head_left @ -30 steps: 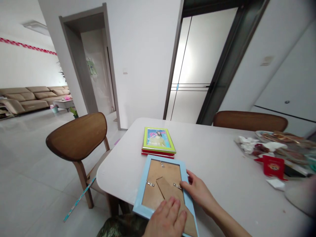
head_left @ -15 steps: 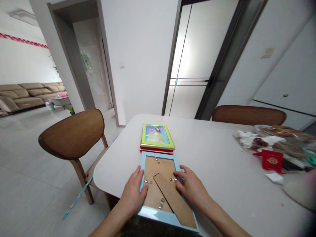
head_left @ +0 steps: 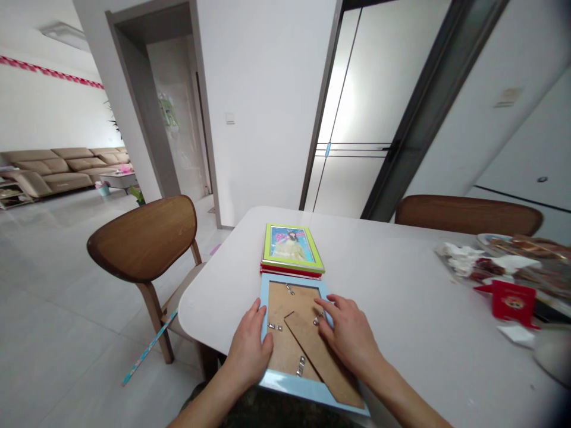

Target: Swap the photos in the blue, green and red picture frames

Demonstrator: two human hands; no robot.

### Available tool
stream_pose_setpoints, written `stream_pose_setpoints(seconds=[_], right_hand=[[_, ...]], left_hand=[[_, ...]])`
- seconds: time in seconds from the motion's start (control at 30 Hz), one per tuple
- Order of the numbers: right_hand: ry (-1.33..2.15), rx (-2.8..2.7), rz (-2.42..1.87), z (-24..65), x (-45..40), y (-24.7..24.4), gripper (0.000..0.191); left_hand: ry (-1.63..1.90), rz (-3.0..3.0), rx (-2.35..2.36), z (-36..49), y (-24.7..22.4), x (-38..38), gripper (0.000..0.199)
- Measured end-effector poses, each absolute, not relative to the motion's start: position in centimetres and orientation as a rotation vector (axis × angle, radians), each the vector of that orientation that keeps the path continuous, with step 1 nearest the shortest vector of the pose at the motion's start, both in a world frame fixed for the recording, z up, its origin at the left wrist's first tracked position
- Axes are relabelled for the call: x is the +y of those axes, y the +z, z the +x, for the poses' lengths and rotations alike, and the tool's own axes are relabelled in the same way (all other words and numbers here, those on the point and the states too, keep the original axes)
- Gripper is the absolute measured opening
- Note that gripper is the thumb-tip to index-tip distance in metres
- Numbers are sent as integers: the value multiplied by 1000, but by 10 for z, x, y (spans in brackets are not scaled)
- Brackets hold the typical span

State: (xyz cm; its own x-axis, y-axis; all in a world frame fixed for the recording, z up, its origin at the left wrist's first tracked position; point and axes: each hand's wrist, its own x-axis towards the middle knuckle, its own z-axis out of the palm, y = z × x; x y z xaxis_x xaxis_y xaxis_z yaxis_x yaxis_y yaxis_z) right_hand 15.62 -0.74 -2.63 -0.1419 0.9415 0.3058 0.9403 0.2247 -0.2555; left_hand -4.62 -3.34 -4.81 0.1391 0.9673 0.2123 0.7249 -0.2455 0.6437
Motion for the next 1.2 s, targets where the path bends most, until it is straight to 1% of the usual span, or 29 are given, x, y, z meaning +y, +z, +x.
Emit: stream_pose_setpoints(seconds=[0.07, 0.17, 0.23, 0.33, 0.47, 0.57, 0.63, 0.73, 0.8, 0.87, 0.9, 0.97, 1.07, 1.13, 1.2], right_hand=[[11, -2154, -1609, 139, -12, -20, 29], [206, -2288, -1426, 109, -15, -17, 17], [253, -2344, -1401, 93, -13, -19, 14], [224, -2339, -1430, 81, -6, -24, 14], [344, -2299, -1391, 92, -3, -21, 14], [545, -2356, -1243, 116, -12, -12, 24], [665, -2465, -1149, 132, -21, -7, 27], [744, -2549, -1107, 143, -35, -5, 21], [727, -2522, -1119, 143, -40, -6, 13], [714, -2491, -1124, 139, -39, -6, 8], [716, -2469, -1127, 138, -36, -5, 9], [689, -2396, -1170, 135, -24, -5, 18], [420, -2271, -1416, 130, 6, -9, 27], [237, -2229, -1571, 124, 27, -15, 28], [160, -2207, -1646, 117, 41, -23, 26]], left_hand=[[866, 2039, 1625, -46, -49, -34, 52], [889, 2049, 1624, -46, -52, -34, 51], [887, 2063, 1622, -46, -53, -34, 50], [880, 2087, 1620, -46, -54, -34, 51], [914, 2065, 1625, -46, -55, -34, 51], [881, 2071, 1639, -46, -54, -34, 51], [856, 2083, 1657, -45, -54, -35, 52], [839, 2078, 1674, -45, -54, -35, 52], [833, 2070, 1678, -45, -54, -35, 52], [847, 2062, 1672, -45, -55, -35, 52], [861, 2057, 1664, -45, -55, -35, 53], [895, 2044, 1645, -46, -55, -35, 53], [919, 2022, 1637, -46, -53, -35, 53], [910, 2011, 1643, -46, -52, -36, 53], [893, 2004, 1648, -46, -51, -36, 53]])
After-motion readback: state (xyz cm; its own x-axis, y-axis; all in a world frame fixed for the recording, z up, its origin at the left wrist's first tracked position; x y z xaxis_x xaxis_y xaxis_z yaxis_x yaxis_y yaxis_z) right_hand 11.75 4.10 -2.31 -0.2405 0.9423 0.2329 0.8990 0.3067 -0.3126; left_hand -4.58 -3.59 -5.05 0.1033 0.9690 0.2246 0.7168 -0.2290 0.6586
